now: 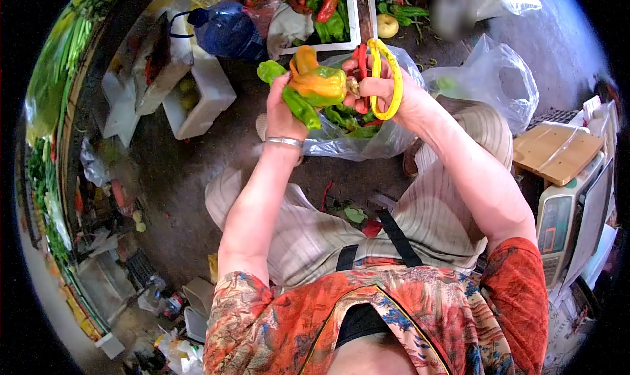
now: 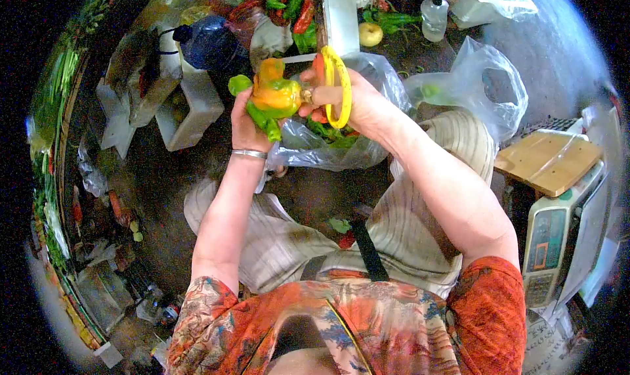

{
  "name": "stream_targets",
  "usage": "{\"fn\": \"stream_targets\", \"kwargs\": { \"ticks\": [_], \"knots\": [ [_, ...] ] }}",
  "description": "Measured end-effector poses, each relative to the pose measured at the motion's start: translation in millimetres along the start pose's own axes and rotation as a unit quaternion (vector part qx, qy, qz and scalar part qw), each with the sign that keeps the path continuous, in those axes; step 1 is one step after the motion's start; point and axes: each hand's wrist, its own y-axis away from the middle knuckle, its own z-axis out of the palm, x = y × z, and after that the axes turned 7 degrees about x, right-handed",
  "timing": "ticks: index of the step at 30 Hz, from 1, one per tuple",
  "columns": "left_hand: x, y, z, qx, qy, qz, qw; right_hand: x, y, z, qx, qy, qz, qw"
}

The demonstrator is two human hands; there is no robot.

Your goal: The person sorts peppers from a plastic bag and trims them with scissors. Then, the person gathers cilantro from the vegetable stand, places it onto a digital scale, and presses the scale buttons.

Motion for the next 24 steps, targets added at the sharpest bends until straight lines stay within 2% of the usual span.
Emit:
{"fn": "stream_targets", "kwargs": {
  "ticks": [2, 6, 8, 9, 11, 13, 14, 15, 17, 18, 20, 24],
  "knots": [
    [4, -2, -5, -0.034, 0.035, -0.009, 0.999, 0, -1, -2, 0.002, 0.001, 0.008, 1.000],
    [9, -5, -7, -0.016, 0.028, 0.003, 0.999, -2, -4, -5, -0.018, -0.001, 0.014, 1.000],
    [11, -7, -10, -0.056, 0.066, -0.025, 0.996, -4, -3, -5, -0.011, 0.011, 0.024, 1.000],
    [12, -5, -8, -0.056, 0.066, -0.024, 0.996, -4, -1, -4, 0.009, 0.047, 0.005, 0.999],
    [12, -2, -3, -0.114, 0.115, -0.067, 0.984, -1, -2, -8, 0.029, 0.081, -0.013, 0.996],
    [11, -1, 2, -0.102, 0.112, -0.052, 0.987, 7, -8, -12, 0.078, 0.227, -0.080, 0.967],
    [10, -2, 2, -0.090, 0.109, -0.038, 0.989, 11, -9, -13, 0.092, 0.230, -0.117, 0.962],
    [11, -4, -1, -0.089, 0.109, -0.039, 0.989, 11, -10, -12, 0.092, 0.229, -0.116, 0.962],
    [13, -11, -12, -0.155, 0.102, -0.070, 0.980, 7, -9, -9, 0.100, 0.282, -0.115, 0.947],
    [13, -9, -10, -0.155, 0.101, -0.070, 0.980, 3, -7, -5, 0.101, 0.281, -0.115, 0.947],
    [12, -5, -6, -0.129, 0.085, -0.061, 0.986, -8, 0, 3, 0.060, 0.164, -0.049, 0.983],
    [10, 0, -1, -0.102, 0.075, -0.053, 0.991, -12, 5, 7, 0.020, 0.105, -0.042, 0.993]
  ]
}}
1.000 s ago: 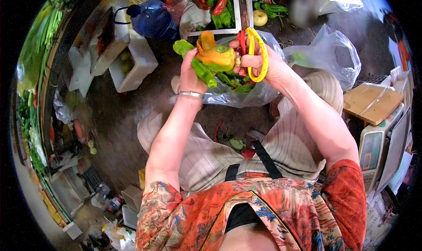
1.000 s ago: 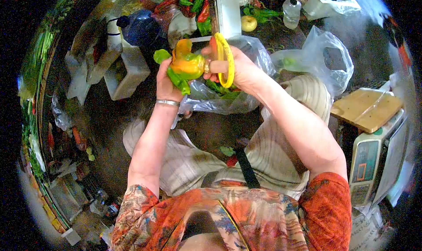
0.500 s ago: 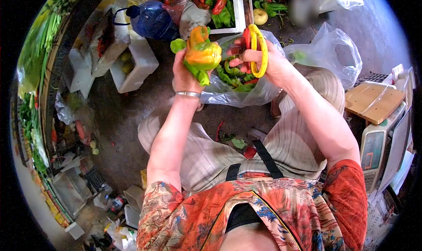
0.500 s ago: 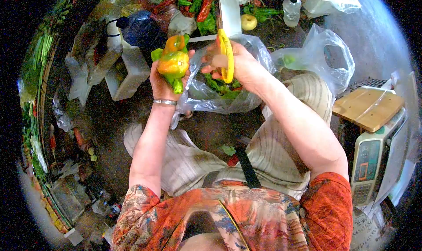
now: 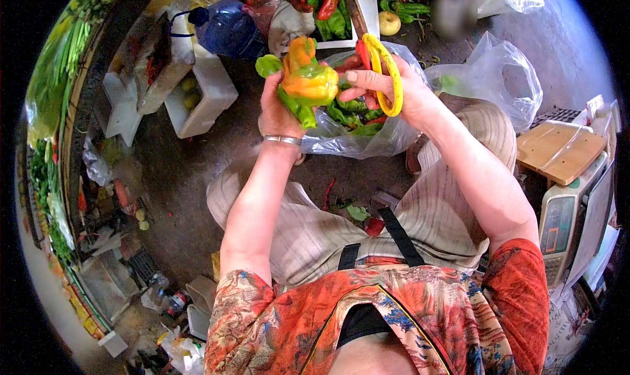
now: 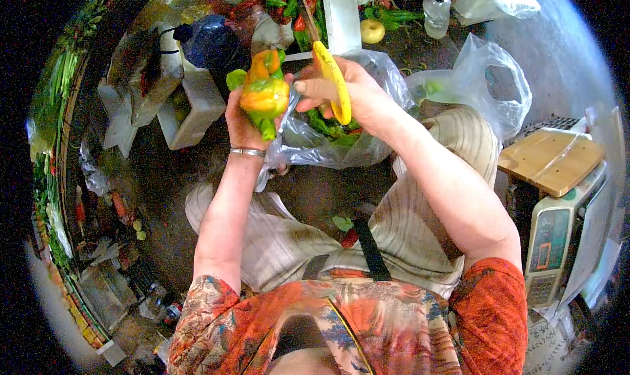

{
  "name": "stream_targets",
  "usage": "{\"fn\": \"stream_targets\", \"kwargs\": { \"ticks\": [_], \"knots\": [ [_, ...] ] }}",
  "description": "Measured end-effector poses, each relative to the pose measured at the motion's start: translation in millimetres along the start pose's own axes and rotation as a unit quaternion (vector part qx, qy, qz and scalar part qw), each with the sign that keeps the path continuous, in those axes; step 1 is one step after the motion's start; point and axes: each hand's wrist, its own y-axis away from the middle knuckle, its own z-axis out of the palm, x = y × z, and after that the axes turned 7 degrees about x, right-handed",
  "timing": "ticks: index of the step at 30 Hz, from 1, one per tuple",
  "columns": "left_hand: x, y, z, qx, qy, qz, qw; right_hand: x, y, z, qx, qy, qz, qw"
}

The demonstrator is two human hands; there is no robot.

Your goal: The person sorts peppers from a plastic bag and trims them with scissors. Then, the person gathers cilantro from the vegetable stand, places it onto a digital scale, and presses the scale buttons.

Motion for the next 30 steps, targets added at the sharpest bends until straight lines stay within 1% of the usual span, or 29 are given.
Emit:
{"fn": "stream_targets", "kwargs": {
  "ticks": [2, 3, 5, 9, 11, 12, 14, 18, 20, 24, 25, 26, 27, 29, 30],
  "knots": [
    [-4, 0, 2, 0.044, -0.043, 0.046, 0.997, -2, 1, 1, -0.026, 0.016, -0.007, 0.999],
    [-5, -2, -2, 0.044, -0.043, 0.047, 0.997, -1, 1, 0, -0.027, 0.016, -0.007, 0.999],
    [-6, -9, -13, 0.080, -0.103, 0.065, 0.989, 1, 1, -1, -0.037, 0.030, -0.014, 0.999],
    [-11, -5, -5, 0.061, -0.099, 0.062, 0.991, 8, -2, -2, -0.045, 0.019, -0.009, 0.999],
    [-13, -3, -2, 0.093, -0.130, 0.073, 0.984, 5, 0, -3, -0.032, 0.018, -0.012, 0.999],
    [-12, -3, -1, 0.094, -0.130, 0.073, 0.984, 5, 0, -3, -0.032, 0.018, -0.011, 0.999],
    [-11, -2, 0, 0.034, -0.124, 0.045, 0.991, 4, 0, -3, -0.024, 0.027, -0.002, 0.999],
    [-13, -2, 7, 0.040, -0.096, 0.045, 0.994, 3, 0, -5, -0.045, 0.033, 0.000, 0.998],
    [-12, -3, 5, 0.037, -0.145, 0.072, 0.986, 4, 1, -5, -0.052, 0.029, -0.003, 0.998],
    [-7, -3, 5, 0.043, -0.169, 0.096, 0.980, 4, 0, -6, -0.048, 0.013, 0.016, 0.999],
    [-7, -2, 7, 0.062, -0.160, 0.099, 0.980, 6, 0, -6, -0.051, 0.016, 0.012, 0.998],
    [-6, -1, 10, 0.081, -0.151, 0.102, 0.980, 8, -1, -5, -0.002, 0.042, 0.023, 0.999],
    [-4, -1, 11, 0.077, -0.151, 0.108, 0.980, 10, -2, -6, 0.048, 0.066, 0.031, 0.996],
    [-2, -5, 7, 0.103, -0.102, 0.107, 0.984, 12, -4, -12, 0.056, 0.077, 0.025, 0.995],
    [1, -8, 7, 0.107, -0.099, 0.116, 0.983, 12, -4, -15, 0.072, 0.058, 0.051, 0.994]
  ]
}}
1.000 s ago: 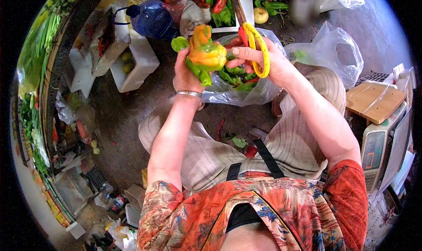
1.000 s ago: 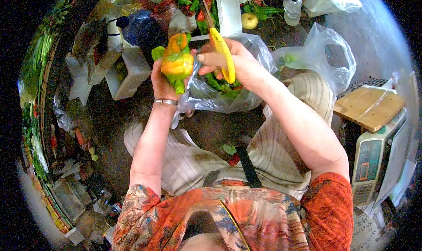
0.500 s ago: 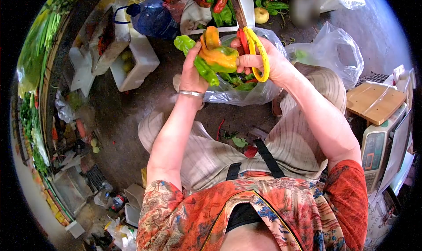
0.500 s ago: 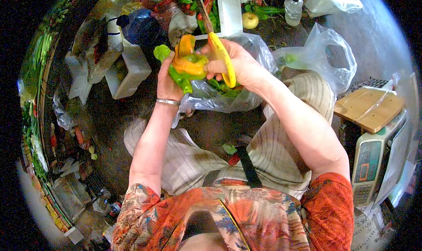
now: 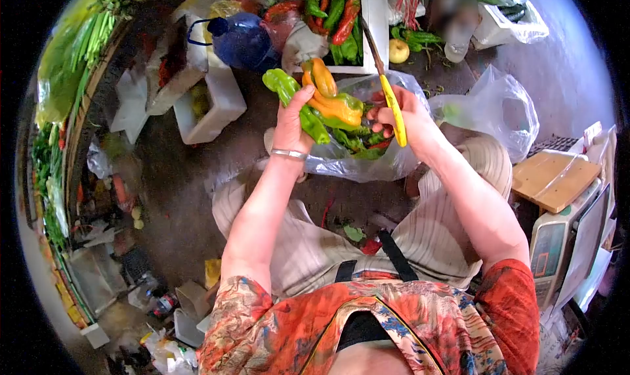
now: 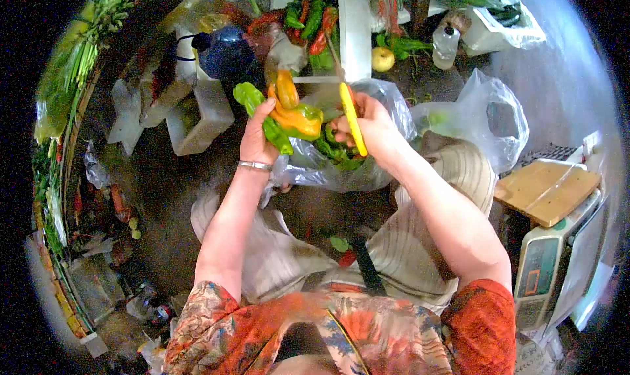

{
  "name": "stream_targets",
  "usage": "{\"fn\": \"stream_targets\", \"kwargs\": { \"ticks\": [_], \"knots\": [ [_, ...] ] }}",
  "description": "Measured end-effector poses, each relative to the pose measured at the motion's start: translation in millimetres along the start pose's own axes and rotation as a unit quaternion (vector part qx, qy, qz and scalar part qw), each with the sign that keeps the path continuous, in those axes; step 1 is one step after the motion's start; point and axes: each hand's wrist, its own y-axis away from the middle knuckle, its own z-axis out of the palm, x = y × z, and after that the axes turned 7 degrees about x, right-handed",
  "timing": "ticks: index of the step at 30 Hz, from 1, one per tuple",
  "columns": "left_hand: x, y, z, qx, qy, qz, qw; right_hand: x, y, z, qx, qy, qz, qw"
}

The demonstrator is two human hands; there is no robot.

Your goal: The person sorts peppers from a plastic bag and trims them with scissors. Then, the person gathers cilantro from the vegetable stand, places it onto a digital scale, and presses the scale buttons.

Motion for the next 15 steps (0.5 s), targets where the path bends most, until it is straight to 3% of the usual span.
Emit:
{"fn": "stream_targets", "kwargs": {
  "ticks": [9, 11, 13, 15],
  "knots": [
    [19, -83, 38, 0.016, -0.143, 0.102, 0.984, -13, 4, -11, 0.038, -0.117, 0.106, 0.987],
    [19, -119, 52, 0.048, -0.229, 0.191, 0.953, -13, 3, -13, 0.043, -0.114, 0.103, 0.987],
    [21, -184, 43, 0.057, -0.319, 0.223, 0.919, -16, 3, -16, 0.039, -0.125, 0.102, 0.986],
    [31, -220, 58, 0.062, -0.336, 0.183, 0.922, -21, 3, -21, 0.040, -0.129, 0.104, 0.985]
  ]
}}
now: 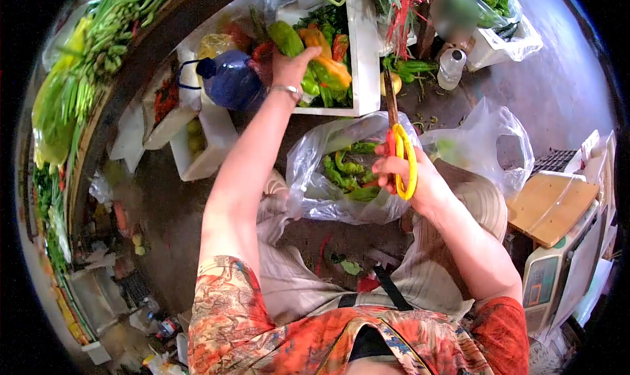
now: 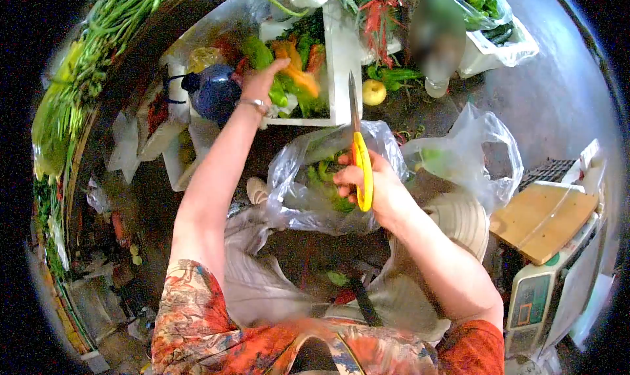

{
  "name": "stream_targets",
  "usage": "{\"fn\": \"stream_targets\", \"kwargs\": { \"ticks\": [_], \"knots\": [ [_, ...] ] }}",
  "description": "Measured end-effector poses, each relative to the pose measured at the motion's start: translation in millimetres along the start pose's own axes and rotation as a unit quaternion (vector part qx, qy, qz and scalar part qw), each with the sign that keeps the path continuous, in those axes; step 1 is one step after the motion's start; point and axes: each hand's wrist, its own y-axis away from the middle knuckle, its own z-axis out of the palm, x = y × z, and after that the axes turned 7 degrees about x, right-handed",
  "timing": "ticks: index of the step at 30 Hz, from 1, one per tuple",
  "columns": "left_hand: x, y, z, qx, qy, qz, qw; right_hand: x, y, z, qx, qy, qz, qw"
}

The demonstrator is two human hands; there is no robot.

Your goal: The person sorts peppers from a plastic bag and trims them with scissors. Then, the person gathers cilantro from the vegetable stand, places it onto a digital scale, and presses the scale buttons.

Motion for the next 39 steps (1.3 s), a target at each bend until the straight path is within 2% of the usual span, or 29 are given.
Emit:
{"fn": "stream_targets", "kwargs": {
  "ticks": [1, 2, 4, 6, 8, 10, 12, 14, 15, 16, 18, 20, 21, 22, 24, 26, 28, 30, 32, 34, 36, 37, 39],
  "knots": [
    [3, -19, 6, -0.005, -0.007, -0.013, 1.000, -2, 0, -1, -0.003, -0.002, 0.005, 1.000],
    [8, -40, 10, -0.065, -0.046, -0.013, 0.997, -5, 0, -2, 0.000, -0.003, 0.005, 1.000],
    [4, -68, 20, -0.125, -0.085, -0.014, 0.988, -9, -1, -2, 0.015, -0.006, 0.010, 1.000],
    [-5, -83, 29, -0.099, -0.184, 0.115, 0.971, -9, -3, -4, 0.024, -0.002, 0.013, 1.000],
    [-14, -90, 34, -0.088, -0.232, 0.177, 0.952, -10, -6, -6, 0.019, 0.002, 0.020, 1.000],
    [-19, -84, 36, -0.130, -0.453, 0.201, 0.859, -13, -6, -5, 0.022, 0.008, 0.022, 0.999],
    [-19, -83, 30, -0.160, -0.457, 0.167, 0.859, -11, -7, -5, 0.024, 0.014, 0.030, 0.999],
    [-19, -78, 25, -0.141, -0.338, 0.186, 0.912, -11, -7, -8, 0.032, 0.028, 0.030, 0.999],
    [-15, -72, 22, -0.088, -0.428, 0.247, 0.865, -11, -6, -7, 0.032, 0.021, 0.019, 0.999],
    [-18, -75, 17, -0.095, -0.421, 0.268, 0.861, -9, -7, -10, 0.032, 0.037, 0.009, 0.999],
    [-23, -63, 7, -0.113, -0.435, 0.244, 0.859, -10, -7, -10, 0.037, 0.023, -0.001, 0.999],
    [-29, -41, -4, -0.094, -0.364, 0.367, 0.851, -7, -8, -12, 0.056, 0.032, -0.007, 0.998],
    [-1, 18, 8, -0.008, -0.391, 0.363, 0.846, -8, -8, -11, 0.057, 0.031, -0.015, 0.998],
    [-3, 42, 8, 0.005, -0.341, 0.399, 0.851, -5, -10, -16, 0.046, 0.036, -0.012, 0.998],
    [-45, 59, -4, -0.033, -0.352, 0.480, 0.803, -6, -9, -15, 0.049, 0.014, 0.000, 0.999],
    [-74, 111, 1, -0.111, -0.296, 0.260, 0.912, -3, -9, -14, 0.050, 0.017, -0.011, 0.999],
    [-114, 152, -1, -0.180, -0.309, 0.187, 0.915, -1, -11, -15, 0.023, 0.023, -0.001, 0.999],
    [-180, 182, -8, -0.243, -0.378, 0.127, 0.884, 1, -10, -9, 0.028, 0.033, 0.006, 0.999],
    [-219, 222, -12, -0.312, -0.524, 0.042, 0.791, 3, -10, -4, 0.065, 0.041, -0.001, 0.997],
    [-261, 265, -27, -0.361, -0.548, 0.081, 0.750, 3, -13, -3, 0.067, 0.049, 0.004, 0.997],
    [-234, 281, -19, -0.475, -0.582, -0.032, 0.659, 2, -14, -5, 0.070, 0.057, 0.012, 0.996],
    [-232, 288, -16, -0.476, -0.580, -0.036, 0.660, 1, -15, -7, 0.065, 0.062, 0.017, 0.996],
    [-228, 297, -9, -0.579, -0.456, -0.153, 0.659, 0, -15, -6, 0.064, 0.062, 0.021, 0.996]
  ]
}}
